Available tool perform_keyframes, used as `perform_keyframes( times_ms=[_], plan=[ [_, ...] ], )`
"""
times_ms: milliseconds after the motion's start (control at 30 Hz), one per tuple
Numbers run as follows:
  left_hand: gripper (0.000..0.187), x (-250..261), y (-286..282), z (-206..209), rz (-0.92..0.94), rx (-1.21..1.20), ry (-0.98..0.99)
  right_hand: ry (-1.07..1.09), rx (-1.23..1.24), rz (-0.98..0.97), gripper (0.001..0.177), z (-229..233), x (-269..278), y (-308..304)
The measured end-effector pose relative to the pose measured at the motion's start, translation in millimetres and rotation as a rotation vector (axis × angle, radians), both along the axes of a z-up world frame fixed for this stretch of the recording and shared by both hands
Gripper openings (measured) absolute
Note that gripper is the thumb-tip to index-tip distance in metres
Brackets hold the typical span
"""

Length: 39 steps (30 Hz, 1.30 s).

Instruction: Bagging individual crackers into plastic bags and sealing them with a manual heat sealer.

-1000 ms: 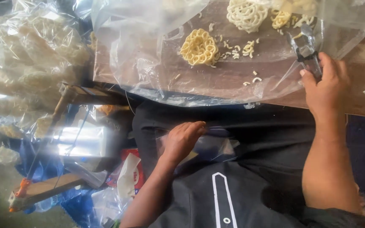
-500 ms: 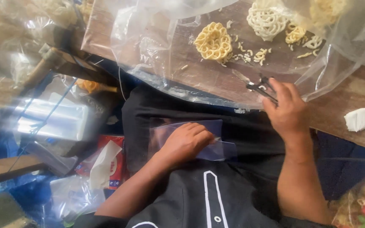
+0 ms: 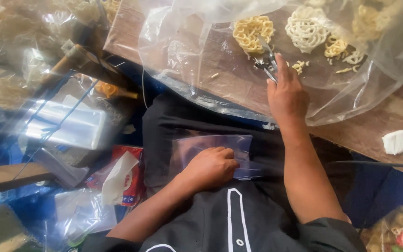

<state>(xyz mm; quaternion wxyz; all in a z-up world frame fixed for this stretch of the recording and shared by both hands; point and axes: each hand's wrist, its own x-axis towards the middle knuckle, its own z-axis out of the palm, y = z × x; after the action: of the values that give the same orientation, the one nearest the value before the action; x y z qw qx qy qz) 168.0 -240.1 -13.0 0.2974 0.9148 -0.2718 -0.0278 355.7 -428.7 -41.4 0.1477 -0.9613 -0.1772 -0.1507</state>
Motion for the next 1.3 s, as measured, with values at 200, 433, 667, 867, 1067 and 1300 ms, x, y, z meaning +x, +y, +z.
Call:
perform_keyframes(
  times_ms=[200, 433, 667, 867, 1067, 1300],
  plan=[
    [0.009, 9, -6, 0, -0.070, 0.038, 0.042, -0.037, -0.073, 0.004, 0.069, -15, 25, 6],
    [0.019, 21, 11, 19, 0.185, -0.119, 0.280, -0.185, -0.132, 0.079, 0.055, -25, 28, -35],
    [0.022, 46, 30, 47, 0.507, -0.457, 0.721, -0.001, 0.109, 0.106, 0.042, 46, -24, -84],
    [0.013, 61, 26, 41, 0.578, -0.667, 0.667, 0.698, 0.802, 0.001, 0.044, 66, -44, -159],
    [0.014, 66, 9, 50, 0.587, -0.692, 0.692, 1.003, 0.886, 0.272, 0.055, 83, -59, -191],
    [0.016, 60, 2, 51, 0.554, -0.694, 0.664, 1.096, 0.513, 0.050, 0.055, 78, -58, -192]
  ],
)
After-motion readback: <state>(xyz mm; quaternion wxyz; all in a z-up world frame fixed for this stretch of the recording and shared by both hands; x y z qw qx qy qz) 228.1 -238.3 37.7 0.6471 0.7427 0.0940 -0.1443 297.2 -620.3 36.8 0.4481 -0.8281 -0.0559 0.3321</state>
